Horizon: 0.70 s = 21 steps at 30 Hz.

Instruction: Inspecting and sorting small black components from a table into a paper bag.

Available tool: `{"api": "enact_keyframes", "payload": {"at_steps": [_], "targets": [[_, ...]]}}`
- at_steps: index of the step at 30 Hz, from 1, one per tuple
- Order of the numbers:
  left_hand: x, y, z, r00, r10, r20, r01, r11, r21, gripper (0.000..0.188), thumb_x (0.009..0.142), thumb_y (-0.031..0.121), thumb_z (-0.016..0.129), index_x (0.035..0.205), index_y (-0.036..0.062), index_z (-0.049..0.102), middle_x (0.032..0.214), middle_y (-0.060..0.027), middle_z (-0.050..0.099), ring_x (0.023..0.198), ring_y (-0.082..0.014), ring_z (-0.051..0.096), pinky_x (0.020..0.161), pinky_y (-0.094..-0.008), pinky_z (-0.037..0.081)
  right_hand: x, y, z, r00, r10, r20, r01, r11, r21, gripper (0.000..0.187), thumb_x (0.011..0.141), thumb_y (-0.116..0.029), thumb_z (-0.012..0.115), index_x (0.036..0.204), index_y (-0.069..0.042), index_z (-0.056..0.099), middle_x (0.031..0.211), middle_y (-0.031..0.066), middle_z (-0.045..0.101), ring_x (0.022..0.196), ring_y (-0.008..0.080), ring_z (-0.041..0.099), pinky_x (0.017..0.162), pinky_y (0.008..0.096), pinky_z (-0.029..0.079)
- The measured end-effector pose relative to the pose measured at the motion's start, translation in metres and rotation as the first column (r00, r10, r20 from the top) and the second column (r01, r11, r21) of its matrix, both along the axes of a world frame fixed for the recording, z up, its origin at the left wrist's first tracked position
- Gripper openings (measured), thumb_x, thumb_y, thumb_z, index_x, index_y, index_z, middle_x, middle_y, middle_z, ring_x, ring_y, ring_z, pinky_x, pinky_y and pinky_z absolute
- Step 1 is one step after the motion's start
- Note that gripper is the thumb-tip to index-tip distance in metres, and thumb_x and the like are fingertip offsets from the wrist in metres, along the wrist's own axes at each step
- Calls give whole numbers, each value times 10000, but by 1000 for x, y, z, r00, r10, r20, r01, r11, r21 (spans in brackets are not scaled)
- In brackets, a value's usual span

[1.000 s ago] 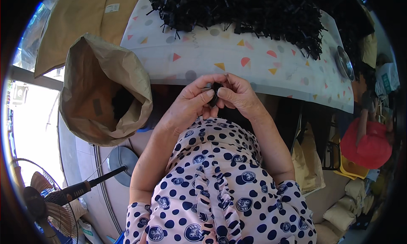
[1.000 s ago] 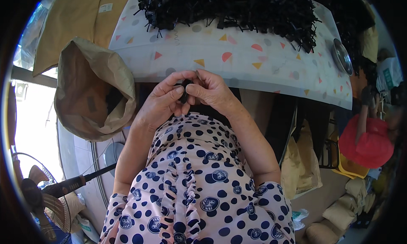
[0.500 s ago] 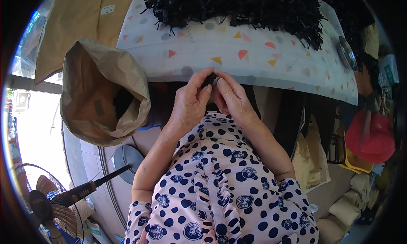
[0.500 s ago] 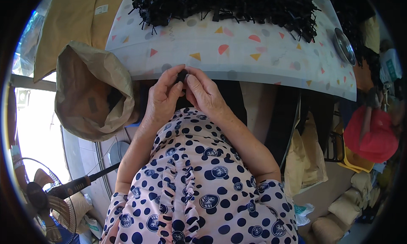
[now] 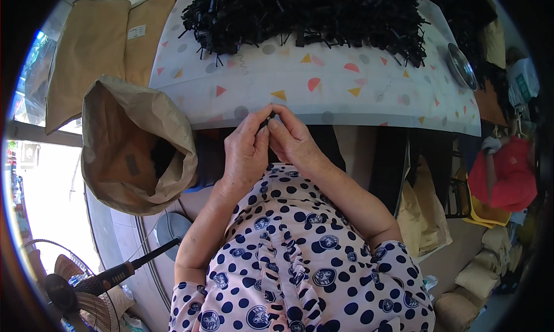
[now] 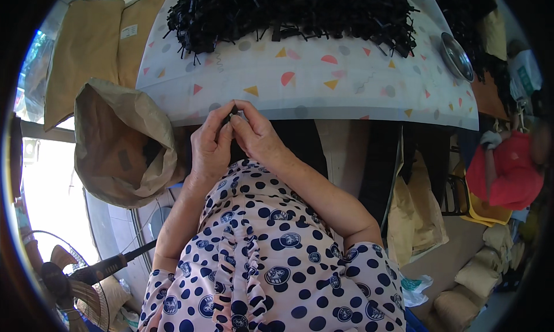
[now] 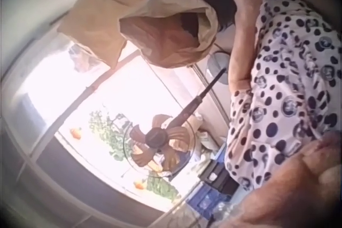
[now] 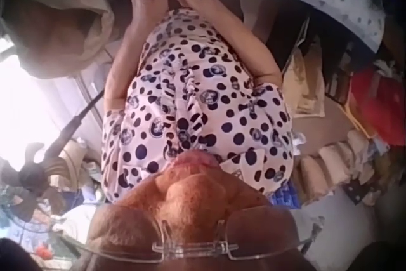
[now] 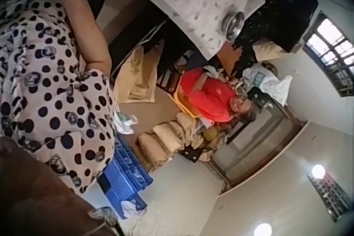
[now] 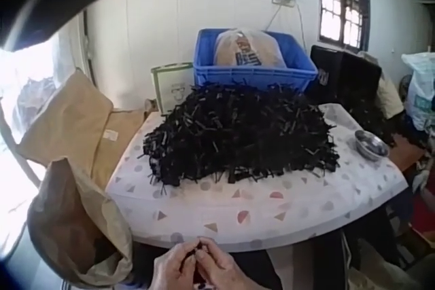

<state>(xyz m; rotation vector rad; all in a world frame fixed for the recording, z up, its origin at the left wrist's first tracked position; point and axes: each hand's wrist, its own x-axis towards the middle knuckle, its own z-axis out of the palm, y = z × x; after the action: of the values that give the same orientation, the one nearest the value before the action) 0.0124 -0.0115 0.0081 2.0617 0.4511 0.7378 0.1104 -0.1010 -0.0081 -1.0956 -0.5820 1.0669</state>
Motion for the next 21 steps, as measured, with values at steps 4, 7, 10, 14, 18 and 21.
{"api": "enact_keyframes", "payload": {"at_steps": [4, 7, 10, 14, 18, 21], "targets": [[-3, 13, 4, 999, 12, -38, -10, 999, 48, 326, 842, -55, 533, 1151, 40, 570, 975, -192, 628, 850, -354, 632, 718, -340, 501, 14, 12, 2, 981, 52, 188, -52, 999, -7, 254, 974, -165, 468, 1192, -41, 505, 664, -8, 535, 564, 85, 518, 504, 228, 413], [-19, 23, 8, 993, 84, -79, -81, 996, 43, 309, 843, -42, 543, 1140, 41, 568, 988, -196, 626, 856, -338, 635, 764, -328, 493, 43, 21, -3, 804, 114, 584, -113, 993, -38, 272, 962, -203, 503, 1196, -64, 509, 721, 31, 603, 604, 140, 564, 563, 286, 468], [-69, 62, 15, 917, 383, 110, -392, 917, 69, 305, 872, -16, 531, 1167, 43, 576, 972, -85, 636, 829, -114, 608, 738, -248, 489, 101, 15, 13, 194, 83, 978, 239, 963, -129, 301, 925, -200, 536, 1211, -107, 512, 916, 112, 663, 717, 276, 629, 675, 373, 515], [-143, 116, 20, 736, 676, -47, -641, 717, 274, 317, 882, 10, 535, 1197, 35, 561, 1024, -110, 616, 932, -167, 602, 817, -291, 496, 182, 13, -5, -198, 213, 957, 520, 850, -81, 267, 895, -190, 536, 1156, -134, 552, 962, 126, 640, 791, 335, 638, 687, 410, 524], [-164, 133, 1, 661, 750, -2, -579, 512, 635, 336, 875, 21, 555, 1210, 42, 552, 1137, -134, 580, 1038, -216, 571, 867, -322, 477, 211, 23, -14, -288, 242, 927, 492, 868, -73, 227, 865, -159, 559, 1087, -136, 597, 926, 121, 632, 819, 342, 636, 693, 432, 521], [-132, 108, 3, 795, 600, 89, -592, 734, 334, 350, 861, 22, 586, 1207, 34, 540, 1183, -140, 552, 1077, -240, 546, 856, -305, 464, 211, 25, -16, -260, 8, 965, 333, 939, 82, 199, 868, -124, 577, 1060, -113, 626, 878, 91, 649, 779, 266, 652, 650, 373, 516]]}}
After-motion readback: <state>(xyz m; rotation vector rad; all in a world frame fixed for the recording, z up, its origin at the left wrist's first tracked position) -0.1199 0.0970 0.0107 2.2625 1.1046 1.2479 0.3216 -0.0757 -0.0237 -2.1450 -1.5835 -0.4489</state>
